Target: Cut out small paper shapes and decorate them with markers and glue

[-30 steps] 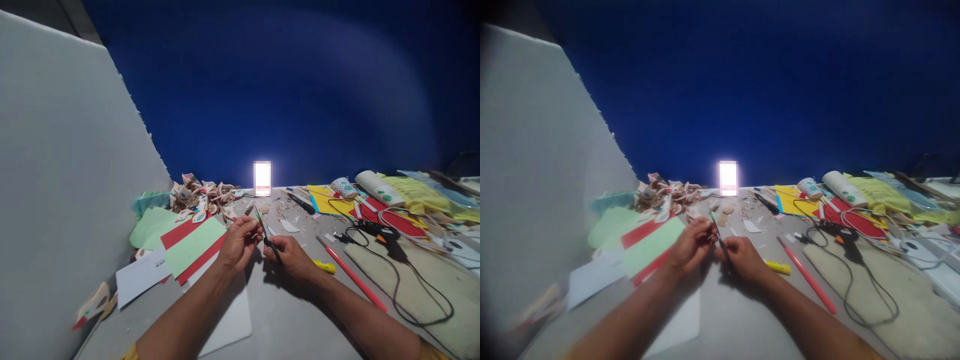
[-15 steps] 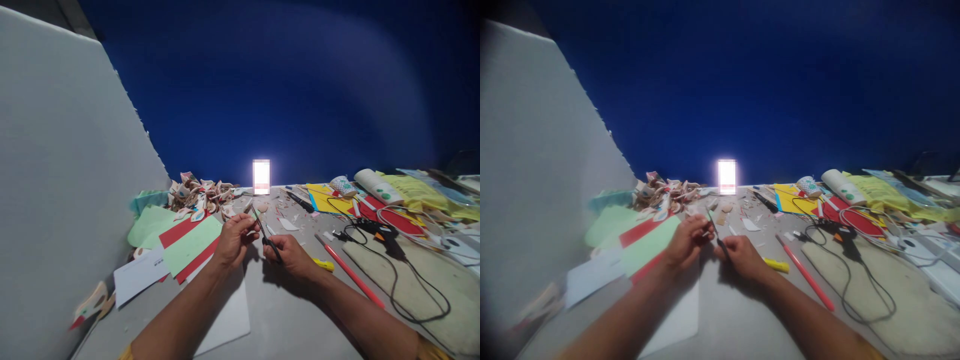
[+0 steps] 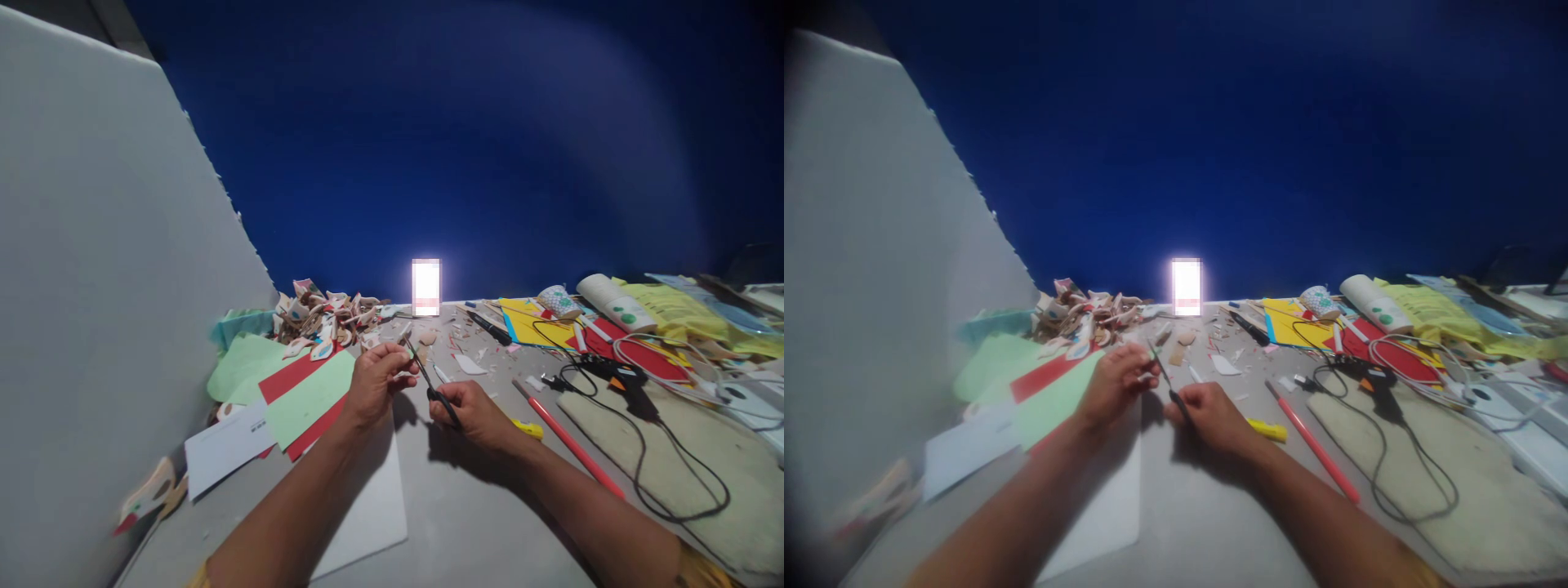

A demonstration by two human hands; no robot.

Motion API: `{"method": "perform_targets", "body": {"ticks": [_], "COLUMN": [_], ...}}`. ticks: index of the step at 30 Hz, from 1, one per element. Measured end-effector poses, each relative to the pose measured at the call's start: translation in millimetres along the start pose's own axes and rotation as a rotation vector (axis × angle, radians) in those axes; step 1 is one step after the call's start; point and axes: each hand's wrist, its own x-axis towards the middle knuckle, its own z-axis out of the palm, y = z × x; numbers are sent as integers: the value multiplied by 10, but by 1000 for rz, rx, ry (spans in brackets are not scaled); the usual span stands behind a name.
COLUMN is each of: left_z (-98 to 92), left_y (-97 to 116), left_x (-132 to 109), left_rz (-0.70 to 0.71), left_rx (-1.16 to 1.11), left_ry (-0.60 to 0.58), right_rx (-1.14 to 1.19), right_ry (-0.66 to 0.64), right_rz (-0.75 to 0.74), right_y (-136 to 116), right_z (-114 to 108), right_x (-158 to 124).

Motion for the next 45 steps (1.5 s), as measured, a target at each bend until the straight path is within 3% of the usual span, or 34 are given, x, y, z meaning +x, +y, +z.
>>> {"method": "perform_targets", "body": {"ticks": [15,45], "left_z": [6,-21], "left_y": [-18,45], "left_x": [-2,-3], "left_rz": [4,50], "left_rx": [-13,13], "left_ry": [-50,18], "right_rx": [-88,-47], "right_ry": [-4,-3], "right_rz": [-29,5], "right_y": [-9,-56], "right_z": [-43,10], "right_x": [30,-45]}}
